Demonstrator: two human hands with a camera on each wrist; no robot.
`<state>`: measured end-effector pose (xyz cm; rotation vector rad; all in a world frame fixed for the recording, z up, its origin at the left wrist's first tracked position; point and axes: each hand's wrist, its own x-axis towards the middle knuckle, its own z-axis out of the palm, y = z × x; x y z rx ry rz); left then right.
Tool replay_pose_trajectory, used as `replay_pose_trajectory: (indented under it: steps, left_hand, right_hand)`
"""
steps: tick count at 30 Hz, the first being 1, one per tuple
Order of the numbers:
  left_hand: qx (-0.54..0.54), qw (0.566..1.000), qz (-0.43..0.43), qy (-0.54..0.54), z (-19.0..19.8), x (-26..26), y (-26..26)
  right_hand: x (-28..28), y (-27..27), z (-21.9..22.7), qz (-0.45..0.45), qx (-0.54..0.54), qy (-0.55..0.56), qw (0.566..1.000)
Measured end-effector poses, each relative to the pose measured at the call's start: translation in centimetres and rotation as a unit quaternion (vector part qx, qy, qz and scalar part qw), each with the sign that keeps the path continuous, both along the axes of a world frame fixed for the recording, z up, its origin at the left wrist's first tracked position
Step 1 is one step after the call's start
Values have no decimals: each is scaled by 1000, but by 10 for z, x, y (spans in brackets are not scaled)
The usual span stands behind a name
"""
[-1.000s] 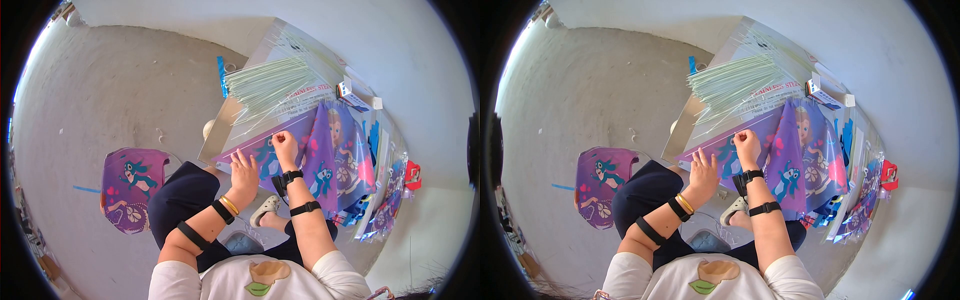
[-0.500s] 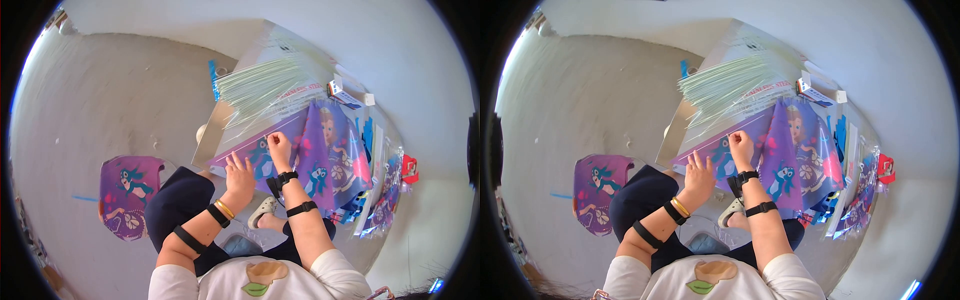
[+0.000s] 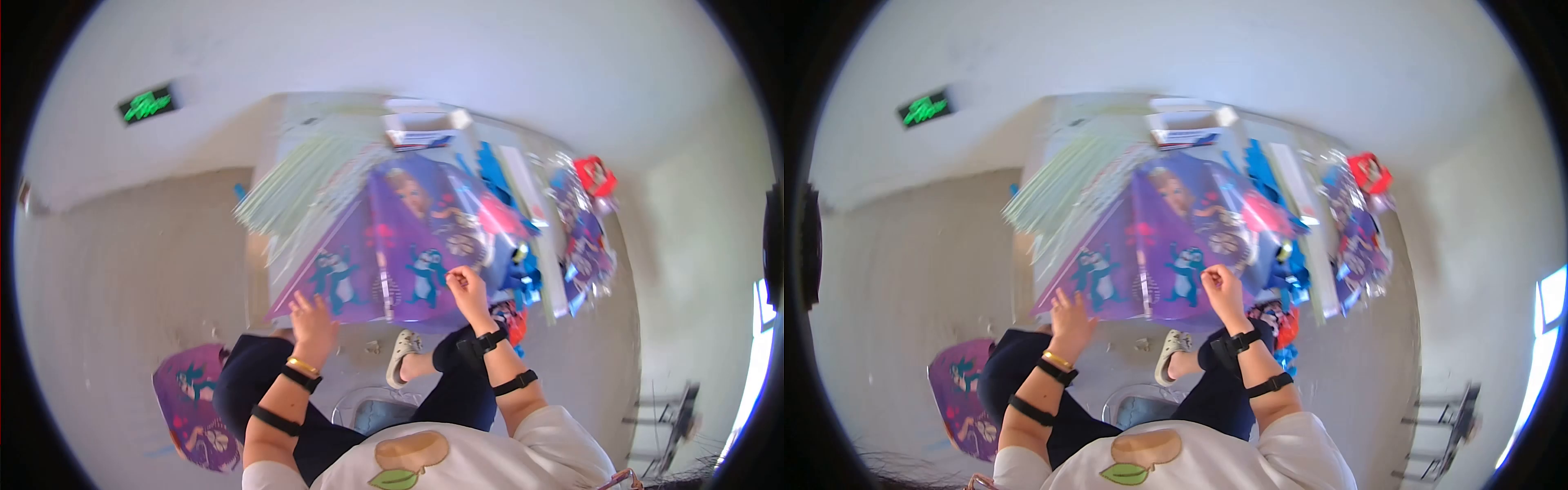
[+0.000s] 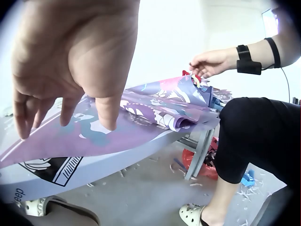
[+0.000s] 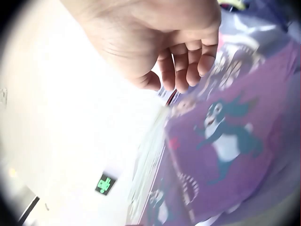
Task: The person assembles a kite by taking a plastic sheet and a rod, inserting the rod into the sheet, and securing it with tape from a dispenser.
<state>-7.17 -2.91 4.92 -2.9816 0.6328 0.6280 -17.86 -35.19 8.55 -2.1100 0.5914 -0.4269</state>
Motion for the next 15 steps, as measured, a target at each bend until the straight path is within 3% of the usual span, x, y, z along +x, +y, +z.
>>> replay_pose_trajectory:
  steps: [4,7,11,15]
  left_hand:
    - [-34,999,-37,-16,1,-8,3]
    - [-31,997,-66,6,13,-22,-11]
    - [-21,991,-113,68,33,-52,-42]
    - [-56,985,-148,70,29,-94,-65]
  right_hand:
    - [-97,-99,5,-194,-42,-16,980]
    - [-141,-174,-26,-236,-75,-28,969]
    - [-139,-211,-41,-218,-77,-48,972]
    - [-122,-218,-28,-162,-114,44,979]
